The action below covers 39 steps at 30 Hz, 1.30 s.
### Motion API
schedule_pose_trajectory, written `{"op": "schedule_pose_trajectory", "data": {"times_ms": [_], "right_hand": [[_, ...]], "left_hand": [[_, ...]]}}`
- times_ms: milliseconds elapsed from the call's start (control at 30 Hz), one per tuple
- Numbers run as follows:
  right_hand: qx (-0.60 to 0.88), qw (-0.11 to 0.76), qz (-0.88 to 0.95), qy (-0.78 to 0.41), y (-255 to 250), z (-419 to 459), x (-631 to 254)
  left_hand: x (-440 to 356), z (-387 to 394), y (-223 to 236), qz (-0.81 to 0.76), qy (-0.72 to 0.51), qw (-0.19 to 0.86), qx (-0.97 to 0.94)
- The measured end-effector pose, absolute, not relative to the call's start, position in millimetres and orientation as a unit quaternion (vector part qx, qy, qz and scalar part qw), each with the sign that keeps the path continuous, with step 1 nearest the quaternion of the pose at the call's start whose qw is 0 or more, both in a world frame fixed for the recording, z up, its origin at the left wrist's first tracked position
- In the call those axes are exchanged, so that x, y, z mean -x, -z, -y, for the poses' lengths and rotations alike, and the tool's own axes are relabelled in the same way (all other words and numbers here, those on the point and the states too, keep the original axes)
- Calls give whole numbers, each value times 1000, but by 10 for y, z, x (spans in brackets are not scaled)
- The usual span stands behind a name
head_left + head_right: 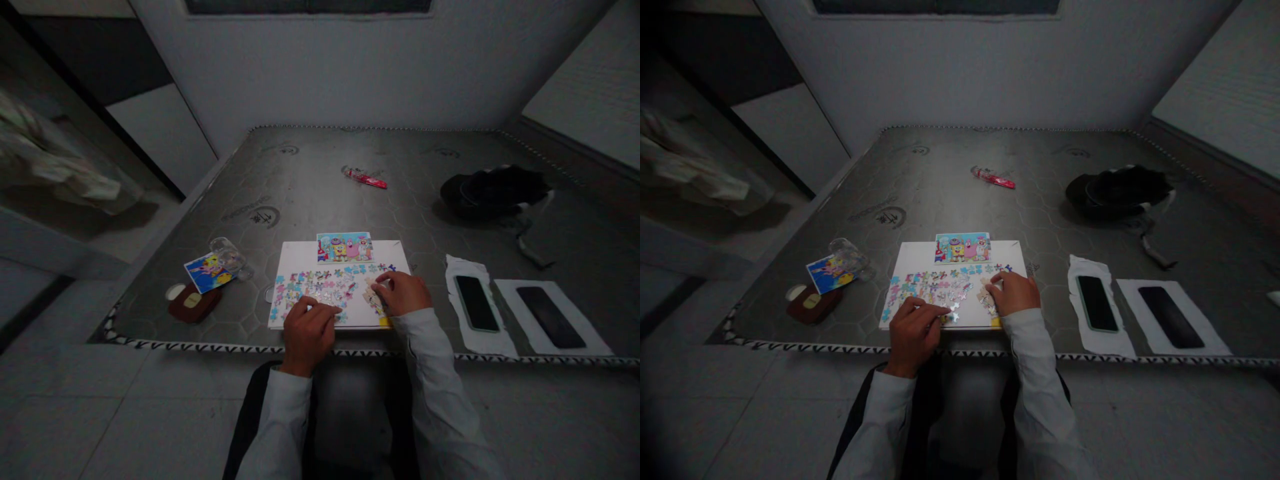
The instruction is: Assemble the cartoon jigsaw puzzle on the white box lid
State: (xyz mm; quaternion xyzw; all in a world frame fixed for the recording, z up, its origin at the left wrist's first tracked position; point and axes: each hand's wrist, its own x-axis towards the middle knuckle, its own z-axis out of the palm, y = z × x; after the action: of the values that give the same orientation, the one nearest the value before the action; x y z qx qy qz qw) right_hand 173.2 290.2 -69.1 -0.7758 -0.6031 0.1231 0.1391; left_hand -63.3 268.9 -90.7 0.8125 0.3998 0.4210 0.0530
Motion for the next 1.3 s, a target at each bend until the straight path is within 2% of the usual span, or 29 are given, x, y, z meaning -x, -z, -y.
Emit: {"op": "schedule_pose_trajectory", "data": {"times_ms": [233, 333, 467, 667, 1000, 1300], "right_hand": [[782, 211, 558, -183, 725, -2907, -1834], [788, 233, 550, -151, 725, -2893, -1956], [825, 184, 529, -78, 739, -2873, -2098], [812, 127, 558, -119, 763, -2881, -2125], [788, 145, 572, -176, 762, -2873, -2100], [802, 164, 549, -165, 822, -2885, -2048]], "left_hand": [[647, -2696, 893, -399, -418, 52, -814], [649, -2700, 898, -398, -423, 50, -812], [651, -2701, 909, -400, -423, 50, -812], [645, -2695, 910, -407, -415, 49, -812], [653, -2694, 924, -402, -415, 52, -814], [641, -2687, 910, -403, -415, 52, -814]]}}
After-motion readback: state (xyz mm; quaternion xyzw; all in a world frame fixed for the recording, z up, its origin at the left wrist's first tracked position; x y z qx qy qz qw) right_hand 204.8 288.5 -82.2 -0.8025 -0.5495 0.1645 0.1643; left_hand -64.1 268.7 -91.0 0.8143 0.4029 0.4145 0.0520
